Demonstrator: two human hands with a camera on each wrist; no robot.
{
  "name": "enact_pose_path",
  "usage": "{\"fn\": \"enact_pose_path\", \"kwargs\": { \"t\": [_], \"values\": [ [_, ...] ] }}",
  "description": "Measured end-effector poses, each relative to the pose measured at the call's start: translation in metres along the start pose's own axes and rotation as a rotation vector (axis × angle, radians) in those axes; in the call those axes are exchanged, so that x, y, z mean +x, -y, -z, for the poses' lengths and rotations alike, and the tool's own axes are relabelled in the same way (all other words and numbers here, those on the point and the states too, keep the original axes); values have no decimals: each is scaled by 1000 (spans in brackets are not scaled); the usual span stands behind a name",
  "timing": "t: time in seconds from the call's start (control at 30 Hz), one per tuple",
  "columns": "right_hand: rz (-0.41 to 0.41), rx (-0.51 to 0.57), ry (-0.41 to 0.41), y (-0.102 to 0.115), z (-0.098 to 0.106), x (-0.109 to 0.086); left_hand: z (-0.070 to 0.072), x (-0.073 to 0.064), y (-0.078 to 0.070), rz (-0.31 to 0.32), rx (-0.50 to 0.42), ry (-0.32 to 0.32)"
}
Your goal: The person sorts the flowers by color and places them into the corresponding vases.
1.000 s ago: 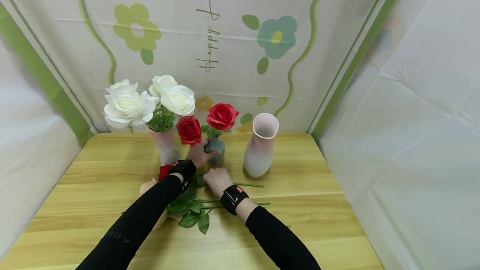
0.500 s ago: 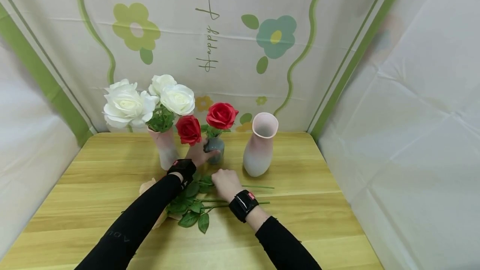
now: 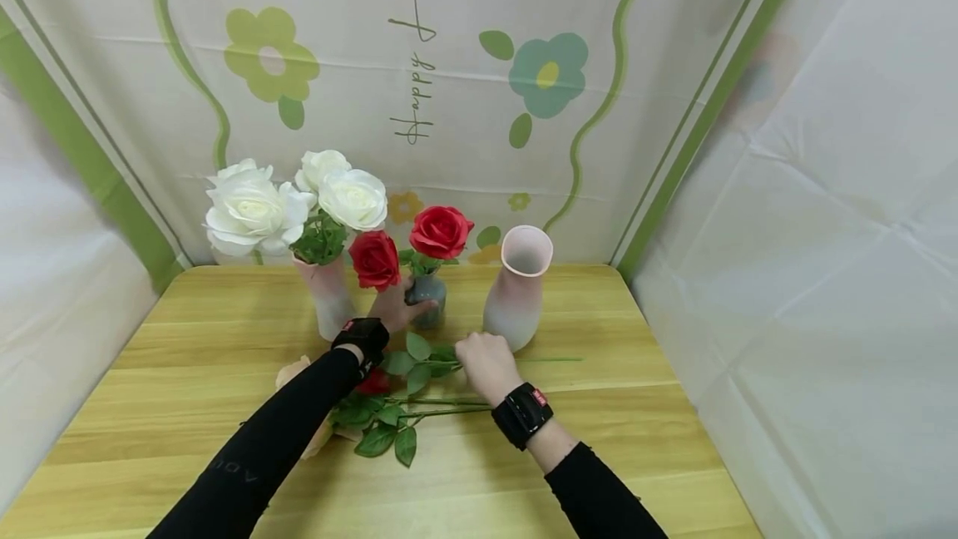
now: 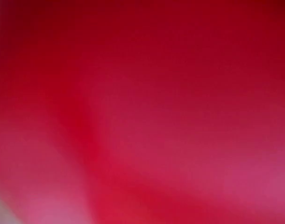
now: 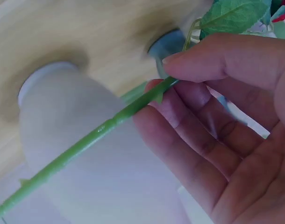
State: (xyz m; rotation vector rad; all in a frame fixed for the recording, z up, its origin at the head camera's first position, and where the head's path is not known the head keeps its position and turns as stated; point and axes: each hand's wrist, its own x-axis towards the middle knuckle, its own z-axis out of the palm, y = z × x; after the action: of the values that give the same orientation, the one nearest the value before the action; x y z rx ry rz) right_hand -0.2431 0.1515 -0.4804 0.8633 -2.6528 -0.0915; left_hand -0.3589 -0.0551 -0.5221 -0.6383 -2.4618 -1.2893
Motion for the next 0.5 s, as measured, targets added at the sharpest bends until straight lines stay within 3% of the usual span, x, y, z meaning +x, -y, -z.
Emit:
{"fn": "enact_pose_path", "kwargs": {
  "t": [0.23, 0.5],
  "values": [
    [-28, -19, -79, -26, 13, -10, 5, -1, -6, 34, -25, 39],
    [-170, 63, -94, -45, 46, -21, 4, 0, -4, 34, 0, 57]
  ]
}}
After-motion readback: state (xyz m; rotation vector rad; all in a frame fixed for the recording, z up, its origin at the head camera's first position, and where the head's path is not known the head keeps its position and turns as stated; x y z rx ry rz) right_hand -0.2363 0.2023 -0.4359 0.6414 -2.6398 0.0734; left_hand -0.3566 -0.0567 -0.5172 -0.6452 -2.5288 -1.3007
